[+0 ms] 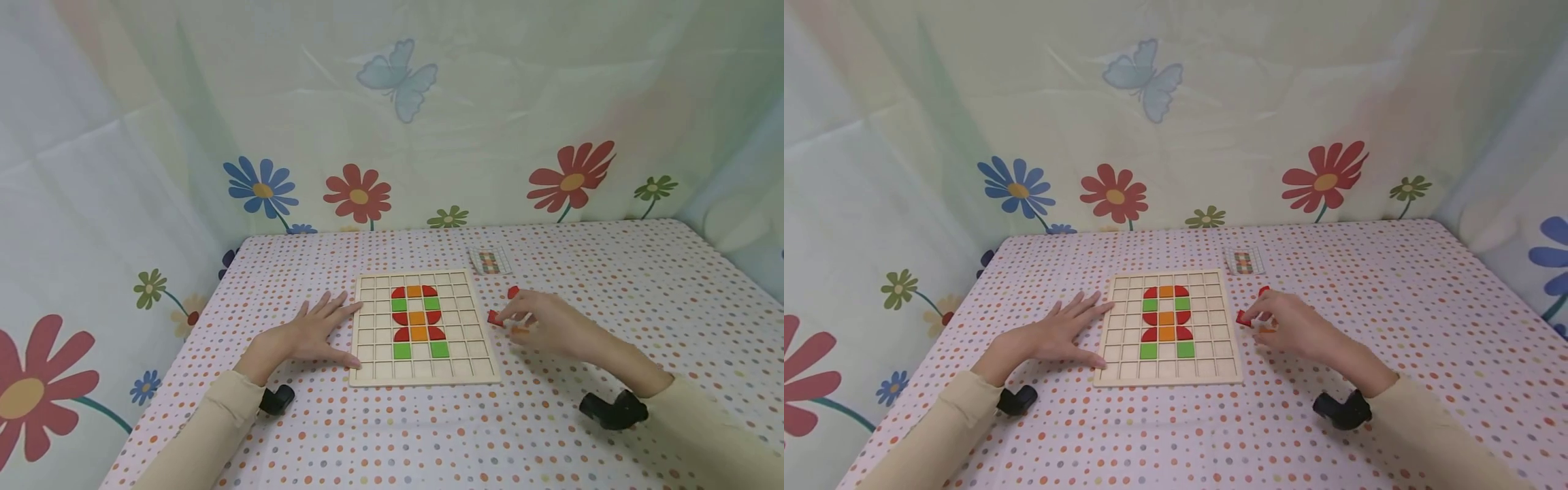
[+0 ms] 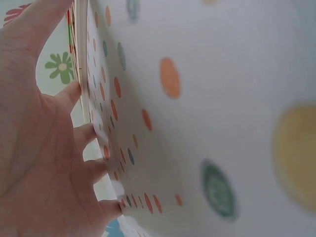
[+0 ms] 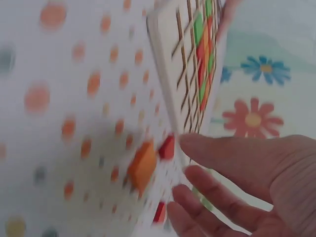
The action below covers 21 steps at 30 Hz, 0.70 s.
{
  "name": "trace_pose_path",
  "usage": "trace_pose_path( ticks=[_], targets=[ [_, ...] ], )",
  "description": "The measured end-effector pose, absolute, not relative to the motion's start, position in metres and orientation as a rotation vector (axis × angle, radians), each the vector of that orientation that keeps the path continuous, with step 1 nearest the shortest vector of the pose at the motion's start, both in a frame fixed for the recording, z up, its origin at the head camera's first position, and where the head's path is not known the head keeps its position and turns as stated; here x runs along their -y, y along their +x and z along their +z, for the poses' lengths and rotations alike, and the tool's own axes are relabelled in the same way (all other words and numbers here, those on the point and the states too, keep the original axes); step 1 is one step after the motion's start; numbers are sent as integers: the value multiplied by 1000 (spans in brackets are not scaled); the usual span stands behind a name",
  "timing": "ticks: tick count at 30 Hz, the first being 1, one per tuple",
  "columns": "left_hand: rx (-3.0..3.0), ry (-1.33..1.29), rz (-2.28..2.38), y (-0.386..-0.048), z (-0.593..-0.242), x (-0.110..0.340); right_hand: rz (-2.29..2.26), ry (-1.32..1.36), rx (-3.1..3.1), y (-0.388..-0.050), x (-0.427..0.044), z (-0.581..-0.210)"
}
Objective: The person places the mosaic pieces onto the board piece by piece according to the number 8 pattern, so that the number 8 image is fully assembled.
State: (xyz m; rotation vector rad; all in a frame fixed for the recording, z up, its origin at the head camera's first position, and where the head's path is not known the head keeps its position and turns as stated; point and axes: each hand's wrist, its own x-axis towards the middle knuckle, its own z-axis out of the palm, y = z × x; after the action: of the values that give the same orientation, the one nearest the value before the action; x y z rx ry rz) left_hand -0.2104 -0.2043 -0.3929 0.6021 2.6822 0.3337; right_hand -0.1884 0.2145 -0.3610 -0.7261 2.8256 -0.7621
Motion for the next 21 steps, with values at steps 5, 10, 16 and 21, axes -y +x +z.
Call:
trace_pose_path(
  ticks=[5, 10, 16, 21],
  targets=[
    [-2683, 601, 334, -210, -392, 203, -823, -659, -2722, -202, -241, -364],
    [-2687, 601, 332, -210, -393, 205, -773, -659, -2725, -211, -240, -368],
    [-2681, 593, 344, -210, -394, 205, -741, -679, -2669, -217, -238, -365],
    [-2677, 595, 340, -210, -393, 205, -729, -677, -2633, -221, -239, -363]
  ],
)
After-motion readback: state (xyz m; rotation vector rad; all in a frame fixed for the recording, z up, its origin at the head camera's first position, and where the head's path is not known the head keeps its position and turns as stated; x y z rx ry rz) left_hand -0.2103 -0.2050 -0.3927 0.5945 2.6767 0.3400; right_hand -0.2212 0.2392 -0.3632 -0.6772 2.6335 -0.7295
